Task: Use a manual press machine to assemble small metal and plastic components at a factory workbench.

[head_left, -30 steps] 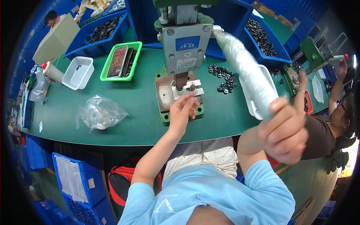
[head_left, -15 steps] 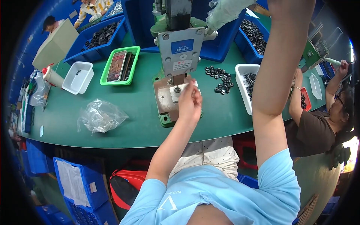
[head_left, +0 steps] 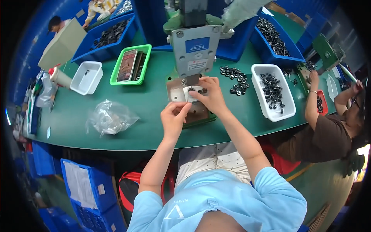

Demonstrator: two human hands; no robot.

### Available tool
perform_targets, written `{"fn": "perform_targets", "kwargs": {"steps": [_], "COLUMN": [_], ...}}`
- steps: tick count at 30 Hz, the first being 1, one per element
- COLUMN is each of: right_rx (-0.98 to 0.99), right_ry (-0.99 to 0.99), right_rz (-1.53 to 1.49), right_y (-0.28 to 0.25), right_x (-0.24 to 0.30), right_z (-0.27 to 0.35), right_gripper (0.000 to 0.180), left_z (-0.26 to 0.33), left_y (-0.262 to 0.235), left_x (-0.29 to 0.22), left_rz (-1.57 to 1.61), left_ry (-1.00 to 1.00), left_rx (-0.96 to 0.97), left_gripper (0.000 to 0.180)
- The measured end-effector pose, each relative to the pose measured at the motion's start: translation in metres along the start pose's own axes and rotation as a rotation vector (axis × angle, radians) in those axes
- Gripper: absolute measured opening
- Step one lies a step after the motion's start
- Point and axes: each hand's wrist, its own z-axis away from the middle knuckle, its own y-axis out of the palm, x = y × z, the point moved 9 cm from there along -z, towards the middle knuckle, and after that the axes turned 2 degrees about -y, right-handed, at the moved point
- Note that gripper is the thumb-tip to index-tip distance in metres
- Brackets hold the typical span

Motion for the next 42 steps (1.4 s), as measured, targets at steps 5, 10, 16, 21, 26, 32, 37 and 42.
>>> {"fn": "perform_targets", "kwargs": {"steps": [5, 10, 16, 21, 26, 32, 37, 42], "right_rx": [-0.004, -0.402, -0.380, 0.021, 0.185, 0.092, 0.088, 0.022], "right_ry": [0.170, 0.148, 0.459, -0.081, 0.105, 0.086, -0.074, -0.129], "right_rz": [-0.246, -0.067, 0.960, 0.435, 0.720, 0.421, 0.083, 0.286], "right_y": [-0.021, -0.172, -0.263, -0.129, -0.089, -0.087, -0.021, 0.002], "right_x": [-0.005, -0.043, -0.091, -0.058, -0.077, -0.056, 0.000, 0.018], "right_z": [0.000, 0.019, 0.036, 0.016, 0.017, 0.009, -0.004, 0.007], "right_gripper": [0.016, 0.014, 0.040, 0.026, 0.024, 0.016, 0.016, 0.019], "left_z": [-0.020, -0.034, -0.044, -0.041, -0.032, -0.017, -0.019, -0.022], "left_y": [0.018, 0.029, 0.032, 0.033, 0.029, -0.007, -0.002, 0.006], "left_x": [-0.005, 0.004, 0.001, -0.006, -0.008, 0.002, -0.001, -0.020], "left_rz": [-0.019, 0.109, 0.141, 0.180, 0.238, 0.176, 0.143, -0.266], "left_ry": [0.046, -0.019, 0.085, 0.119, 0.038, -0.036, 0.034, 0.179], "left_rx": [-0.066, -0.078, -0.107, -0.092, 0.014, -0.067, -0.016, 0.005], "left_gripper": [0.013, 0.013, 0.012, 0.011, 0.021, 0.021, 0.018, 0.016]}}
